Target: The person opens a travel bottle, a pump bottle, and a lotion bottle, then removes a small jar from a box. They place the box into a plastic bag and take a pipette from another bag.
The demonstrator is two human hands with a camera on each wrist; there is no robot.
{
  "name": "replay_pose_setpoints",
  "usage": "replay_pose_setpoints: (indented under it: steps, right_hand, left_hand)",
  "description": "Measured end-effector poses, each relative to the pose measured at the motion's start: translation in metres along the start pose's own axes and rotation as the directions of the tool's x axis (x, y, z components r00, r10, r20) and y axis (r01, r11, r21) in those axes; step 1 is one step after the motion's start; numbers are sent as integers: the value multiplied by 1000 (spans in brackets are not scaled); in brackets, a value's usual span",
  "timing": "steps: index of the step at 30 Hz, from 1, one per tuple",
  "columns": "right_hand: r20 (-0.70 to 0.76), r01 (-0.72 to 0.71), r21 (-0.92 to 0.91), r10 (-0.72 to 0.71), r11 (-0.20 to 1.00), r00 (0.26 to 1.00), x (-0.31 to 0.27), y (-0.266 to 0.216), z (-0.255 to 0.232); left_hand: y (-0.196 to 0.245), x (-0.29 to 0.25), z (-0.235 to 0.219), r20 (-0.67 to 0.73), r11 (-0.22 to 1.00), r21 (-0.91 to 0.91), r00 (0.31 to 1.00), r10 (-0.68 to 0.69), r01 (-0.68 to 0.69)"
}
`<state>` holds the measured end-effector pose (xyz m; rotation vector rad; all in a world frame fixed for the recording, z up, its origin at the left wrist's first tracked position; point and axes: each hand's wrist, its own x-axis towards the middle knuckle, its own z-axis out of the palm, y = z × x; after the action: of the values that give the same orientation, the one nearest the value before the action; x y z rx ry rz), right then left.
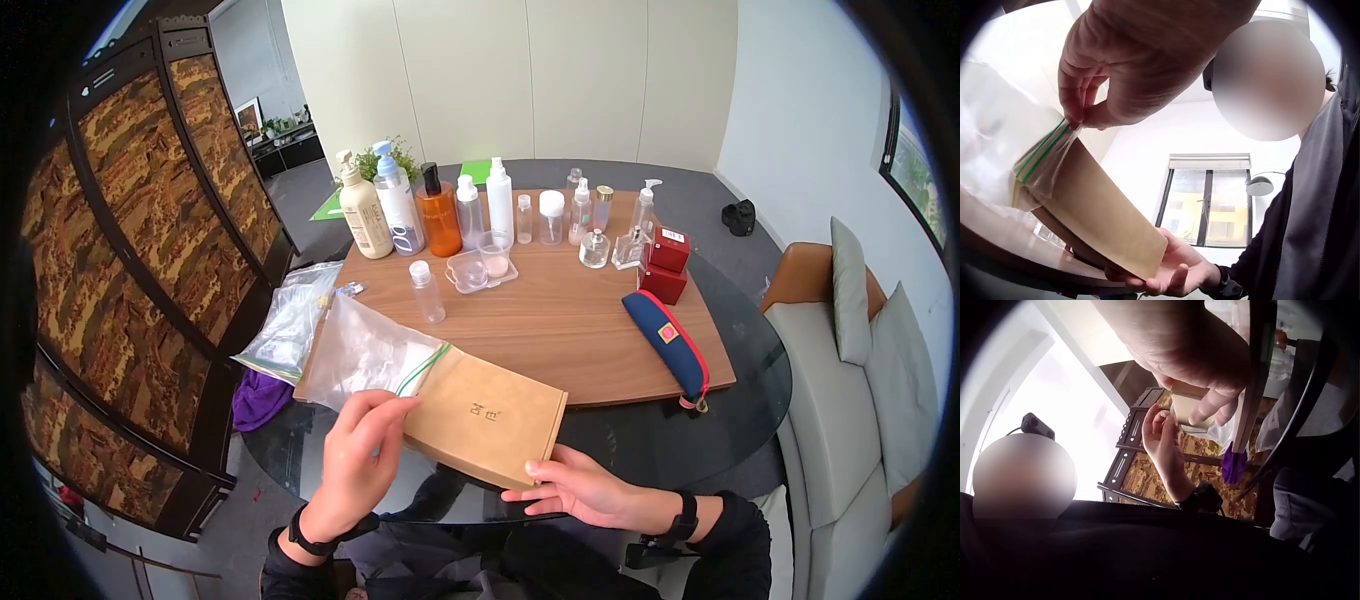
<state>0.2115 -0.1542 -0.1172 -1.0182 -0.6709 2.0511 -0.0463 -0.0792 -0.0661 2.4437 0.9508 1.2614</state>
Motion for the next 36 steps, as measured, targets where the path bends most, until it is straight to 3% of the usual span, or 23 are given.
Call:
replay_pose_setpoints:
  steps: [7, 11, 14, 18, 21, 22, 25, 27, 30, 33, 36]
  right_hand:
    - [-41, 41, -114, -46, 993, 998, 5, 1, 8]
    - [-50, 90, -123, -97, 988, 994, 5, -1, 7]
    - [-42, 102, -47, -104, 994, 994, 6, 0, 4]
    - [-1, 129, 50, -129, 990, 992, 11, 3, 1]
    - [16, 162, 20, -163, 987, 987, 13, 5, 3]
    - [22, 180, -11, -180, 984, 983, 14, 5, 3]
    - [34, 213, -43, -212, 976, 977, 19, 8, -1]
    - [41, 225, -41, -224, 973, 974, 20, 7, 0]
    - [46, 236, -45, -234, 971, 971, 21, 6, 4]
    - [40, 239, -65, -237, 969, 971, 24, 7, 6]
    - [27, 243, -78, -242, 967, 970, 25, 7, 8]
  left_hand:
    - [15, 2, 13, 218, 991, 13, 967, 129, -135]
    - [14, 2, 20, 195, 980, 20, 962, 189, -196]
    - [3, 1, 26, 0, 981, 23, 981, 194, -194]
    - [-13, -4, 27, -222, 985, 143, 967, 126, -95]
    - [-24, -10, 34, -377, 969, -118, 892, -248, 219]
    - [-31, -10, 33, -324, 946, -86, 889, -323, 312]
    - [-29, -5, 29, -210, 798, -369, 794, -571, 477]
    - [-33, -4, 31, 12, 562, -685, 778, -628, 464]
    - [-40, -4, 35, 268, 135, -877, 703, -659, 461]
    - [-32, 5, 32, 274, 18, -926, 704, -655, 377]
    - [-25, 12, 31, 243, 56, -927, 708, -663, 371]
